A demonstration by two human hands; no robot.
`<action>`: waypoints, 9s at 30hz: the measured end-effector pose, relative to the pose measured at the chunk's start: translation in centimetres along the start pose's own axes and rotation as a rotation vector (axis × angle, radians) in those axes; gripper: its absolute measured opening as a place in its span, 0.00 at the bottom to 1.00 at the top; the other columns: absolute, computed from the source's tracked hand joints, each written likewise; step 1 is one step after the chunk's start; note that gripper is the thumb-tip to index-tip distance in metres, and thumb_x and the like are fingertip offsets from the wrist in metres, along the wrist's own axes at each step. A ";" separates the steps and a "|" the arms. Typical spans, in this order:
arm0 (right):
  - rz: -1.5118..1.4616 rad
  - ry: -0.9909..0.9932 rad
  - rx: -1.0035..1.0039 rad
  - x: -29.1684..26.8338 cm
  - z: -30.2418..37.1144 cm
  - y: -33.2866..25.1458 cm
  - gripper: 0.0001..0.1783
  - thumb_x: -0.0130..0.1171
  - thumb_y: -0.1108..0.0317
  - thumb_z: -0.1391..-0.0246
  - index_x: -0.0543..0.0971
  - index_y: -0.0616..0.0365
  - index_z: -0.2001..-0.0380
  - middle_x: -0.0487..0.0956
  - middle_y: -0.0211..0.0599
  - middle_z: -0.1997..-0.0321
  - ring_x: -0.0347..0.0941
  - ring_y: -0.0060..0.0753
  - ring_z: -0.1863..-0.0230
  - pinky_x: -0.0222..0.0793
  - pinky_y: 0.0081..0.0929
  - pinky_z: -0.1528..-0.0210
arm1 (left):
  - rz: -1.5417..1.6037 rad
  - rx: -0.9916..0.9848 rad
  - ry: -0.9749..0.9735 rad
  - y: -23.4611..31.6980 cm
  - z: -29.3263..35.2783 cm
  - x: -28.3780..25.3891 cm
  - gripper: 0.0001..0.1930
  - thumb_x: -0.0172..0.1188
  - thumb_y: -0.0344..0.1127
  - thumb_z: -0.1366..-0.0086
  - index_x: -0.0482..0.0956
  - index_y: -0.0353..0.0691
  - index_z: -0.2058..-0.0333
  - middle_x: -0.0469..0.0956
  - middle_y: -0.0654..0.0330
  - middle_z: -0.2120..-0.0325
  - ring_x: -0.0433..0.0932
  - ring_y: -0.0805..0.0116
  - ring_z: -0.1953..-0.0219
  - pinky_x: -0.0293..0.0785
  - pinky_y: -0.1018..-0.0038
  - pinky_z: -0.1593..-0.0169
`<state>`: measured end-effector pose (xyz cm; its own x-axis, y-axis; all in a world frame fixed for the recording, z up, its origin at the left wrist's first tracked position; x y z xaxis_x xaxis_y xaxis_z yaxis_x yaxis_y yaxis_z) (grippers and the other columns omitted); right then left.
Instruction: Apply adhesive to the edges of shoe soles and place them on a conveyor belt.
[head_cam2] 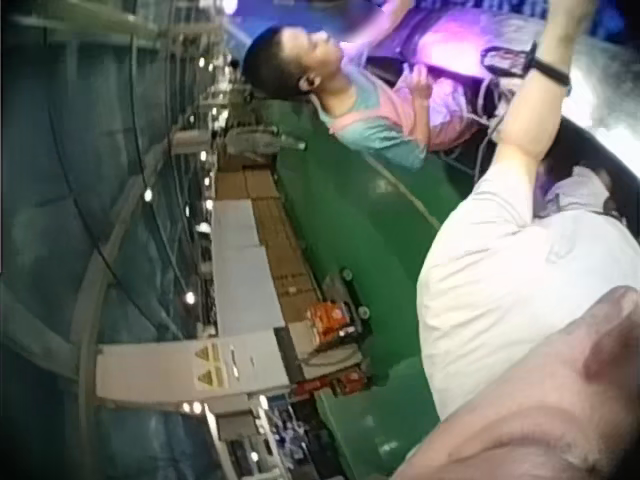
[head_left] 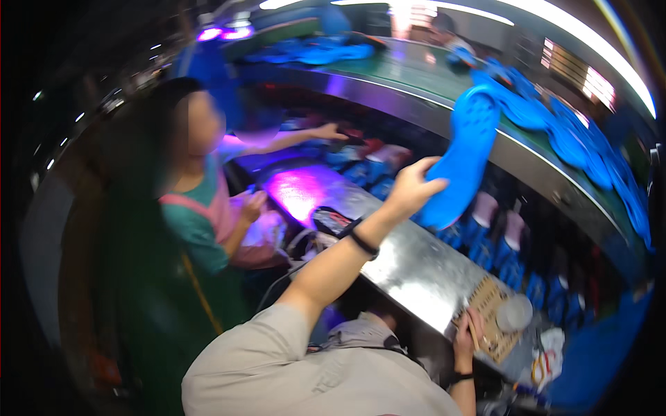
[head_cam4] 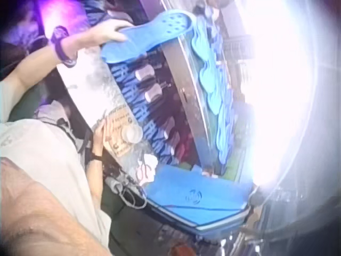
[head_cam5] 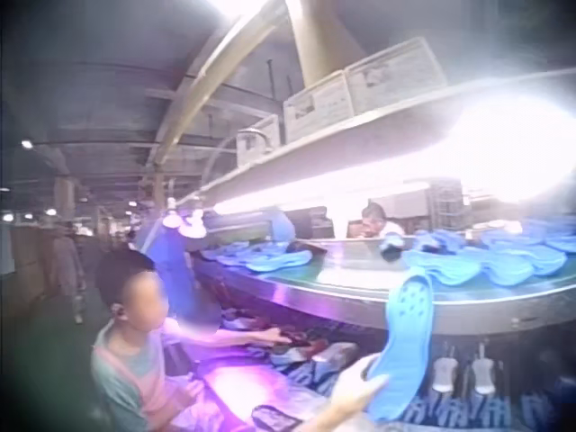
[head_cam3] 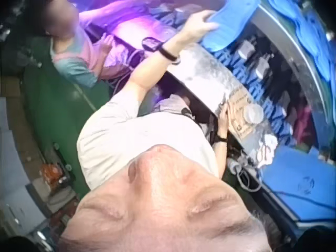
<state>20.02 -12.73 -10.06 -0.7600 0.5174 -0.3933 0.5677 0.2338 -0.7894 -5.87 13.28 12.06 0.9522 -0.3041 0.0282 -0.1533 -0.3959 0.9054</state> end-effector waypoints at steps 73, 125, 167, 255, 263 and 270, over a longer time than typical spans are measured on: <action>-0.140 -0.166 -0.141 -7.1 -5.0 -9.6 0.05 0.66 0.73 0.49 0.85 0.60 0.67 0.84 0.36 0.68 0.77 0.38 0.66 0.70 0.34 0.57 | 0.612 -0.696 -0.481 -6.3 23.1 14.0 0.56 0.75 0.51 0.49 0.52 0.33 0.29 0.74 0.44 0.45 0.81 0.49 0.47 0.82 0.54 0.45; -0.423 0.187 0.312 -8.0 0.8 -4.7 0.09 0.60 0.73 0.37 0.81 0.64 0.55 0.79 0.32 0.59 0.74 0.21 0.60 0.69 0.20 0.55 | 1.118 -0.189 -0.263 5.4 -16.2 6.6 0.37 0.42 0.50 0.22 0.44 0.28 0.28 0.52 0.21 0.33 0.63 0.25 0.34 0.72 0.49 0.35; 0.513 0.021 0.423 -16.4 -7.5 3.7 0.11 0.61 0.62 0.42 0.84 0.59 0.64 0.81 0.44 0.76 0.79 0.38 0.74 0.73 0.34 0.69 | -0.263 0.240 0.217 1.6 4.7 -4.6 0.24 0.53 0.37 0.27 0.70 0.32 0.37 0.79 0.52 0.49 0.81 0.68 0.58 0.80 0.72 0.54; 0.012 -0.209 -0.193 -3.6 -7.6 -14.5 0.08 0.67 0.73 0.48 0.85 0.60 0.63 0.84 0.36 0.65 0.76 0.40 0.65 0.68 0.36 0.56 | 0.471 -0.667 -0.553 -4.5 20.8 8.1 0.51 0.70 0.52 0.37 0.50 0.31 0.27 0.68 0.48 0.36 0.72 0.58 0.36 0.70 0.61 0.34; -0.340 0.003 0.064 -6.0 -6.7 -13.0 0.09 0.61 0.75 0.43 0.84 0.63 0.60 0.83 0.37 0.64 0.76 0.30 0.64 0.69 0.28 0.56 | 0.564 -0.723 -0.418 -6.2 21.3 6.7 0.45 0.57 0.56 0.30 0.51 0.32 0.28 0.70 0.43 0.38 0.78 0.51 0.42 0.77 0.57 0.39; -0.179 0.191 0.106 -5.4 -5.4 -9.2 0.11 0.60 0.74 0.39 0.83 0.64 0.54 0.79 0.38 0.64 0.74 0.28 0.65 0.69 0.25 0.60 | 1.109 -0.891 -0.388 -5.5 22.1 8.0 0.42 0.54 0.56 0.30 0.54 0.33 0.28 0.68 0.37 0.39 0.77 0.42 0.45 0.81 0.53 0.46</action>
<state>20.66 -13.24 1.88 -0.7661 0.6237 -0.1554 0.3862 0.2534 -0.8869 -3.25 -6.12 -2.02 0.3089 -0.3538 0.8829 -0.3940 0.7973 0.4573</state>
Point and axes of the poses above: each hand's wrist, its own z-axis away from the middle knuckle, its own x-axis out of the palm, y = z × x, the point moved 6 cm from there along -z, towards the middle knuckle
